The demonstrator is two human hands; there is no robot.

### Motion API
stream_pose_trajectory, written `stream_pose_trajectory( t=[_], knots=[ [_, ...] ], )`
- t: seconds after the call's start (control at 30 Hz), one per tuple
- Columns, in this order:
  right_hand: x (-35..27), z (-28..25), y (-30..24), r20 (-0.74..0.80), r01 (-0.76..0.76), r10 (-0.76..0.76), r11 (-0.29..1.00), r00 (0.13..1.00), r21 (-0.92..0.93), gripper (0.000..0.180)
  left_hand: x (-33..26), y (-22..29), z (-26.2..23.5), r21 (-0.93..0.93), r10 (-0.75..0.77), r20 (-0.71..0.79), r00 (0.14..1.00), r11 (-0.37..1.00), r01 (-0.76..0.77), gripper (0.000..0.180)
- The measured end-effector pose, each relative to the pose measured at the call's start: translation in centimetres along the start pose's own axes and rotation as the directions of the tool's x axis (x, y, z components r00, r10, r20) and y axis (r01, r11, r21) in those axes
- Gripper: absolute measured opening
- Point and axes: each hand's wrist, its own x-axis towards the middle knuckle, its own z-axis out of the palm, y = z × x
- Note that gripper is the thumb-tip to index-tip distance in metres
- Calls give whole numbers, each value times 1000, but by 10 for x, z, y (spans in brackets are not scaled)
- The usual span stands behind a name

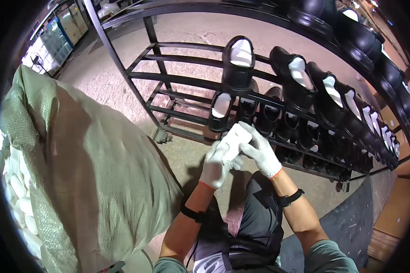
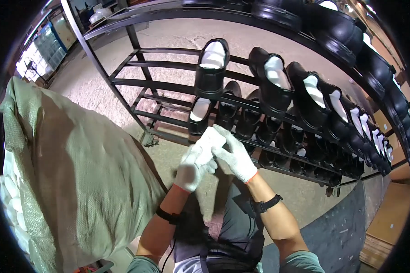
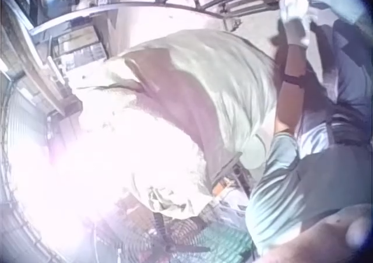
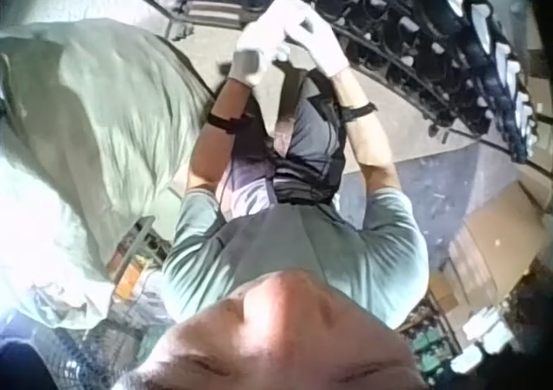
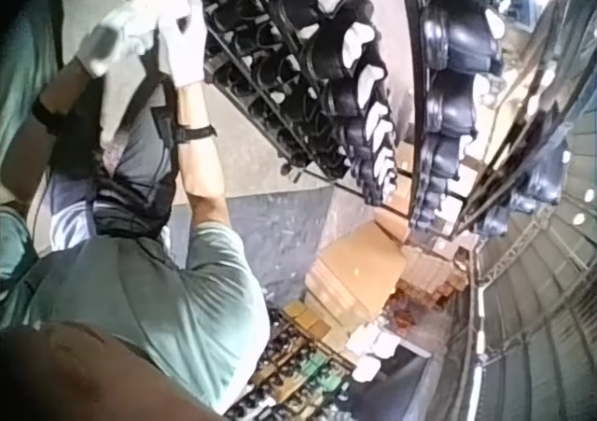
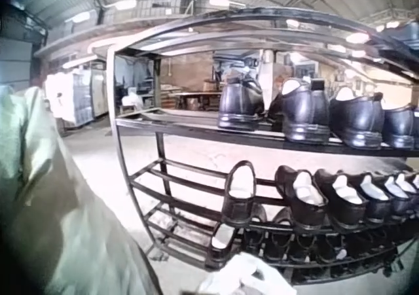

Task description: Packing black leather shoes with white protective paper or forms.

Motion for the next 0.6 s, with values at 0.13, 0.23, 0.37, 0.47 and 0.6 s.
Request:
stream_pose_trajectory(
  t=[0.13, 0.23, 0.37, 0.47, 0.6],
  knots=[
    [-4, -7, -17, 27, 6, -7, 1000, 1000, 30, 72, 4, -9, 0, -210, -286, 311, 907, 910, 359, 44],
    [18, -21, 4, -362, 167, -183, 983, 914, -76, 53, 4, 1, 25, -153, -335, 327, 884, 904, 399, 69],
    [82, -9, 1, -628, -146, -152, 906, 763, -397, 20, -27, 25, 10, 149, -276, 217, 936, 957, 248, 57],
    [158, -127, 94, 38, -286, -815, -247, 579, -926, 28, -57, 21, 36, 428, 34, 518, 855, 855, -293, 42],
    [180, -64, 57, -243, -179, -706, 165, 665, -970, 33, -150, 117, 45, 859, 65, 358, 932, 369, -355, 33]
  ],
)
